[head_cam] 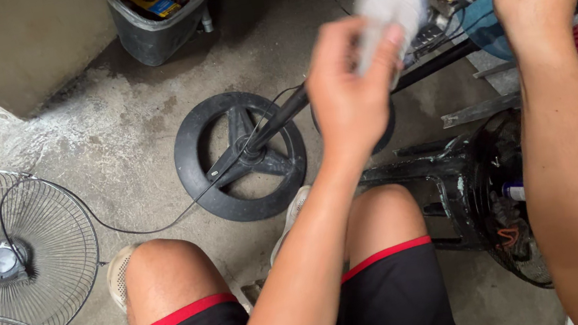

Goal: The person sits on the floor and works on a disassembled standing fan motor. They clean the motor housing with a brush, then manipulate and connect internal wires by hand.

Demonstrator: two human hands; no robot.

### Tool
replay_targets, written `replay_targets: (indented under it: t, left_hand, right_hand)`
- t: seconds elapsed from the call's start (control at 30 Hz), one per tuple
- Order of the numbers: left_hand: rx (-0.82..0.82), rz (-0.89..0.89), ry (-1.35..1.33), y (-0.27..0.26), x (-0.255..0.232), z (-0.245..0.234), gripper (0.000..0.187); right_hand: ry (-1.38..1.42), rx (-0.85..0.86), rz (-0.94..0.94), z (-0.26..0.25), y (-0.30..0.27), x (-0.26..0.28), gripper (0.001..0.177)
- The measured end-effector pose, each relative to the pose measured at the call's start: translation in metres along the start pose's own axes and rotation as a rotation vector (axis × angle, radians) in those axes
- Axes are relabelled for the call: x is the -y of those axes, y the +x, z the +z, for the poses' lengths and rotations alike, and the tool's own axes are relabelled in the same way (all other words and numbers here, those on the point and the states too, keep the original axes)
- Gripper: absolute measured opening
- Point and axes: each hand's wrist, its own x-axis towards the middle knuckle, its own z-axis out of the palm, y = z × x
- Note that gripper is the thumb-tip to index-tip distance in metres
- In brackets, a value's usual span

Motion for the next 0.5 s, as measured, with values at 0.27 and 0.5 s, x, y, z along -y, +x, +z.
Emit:
replay_targets:
  t: [0.27,0.5]
  left_hand:
    - [-0.19,0.033,0.298,-0.016,0.047,-0.039,0.019]
    - [-0.147,0.134,0.504,0.004,0.042,-0.025,0.02]
  right_hand:
    - [0.015,-0.021,-0.047,-0.002,-0.012,-0.002,0.026]
    - [-0.078,-0.022,-0.133,0.001,-0.017,-0.005,0.02]
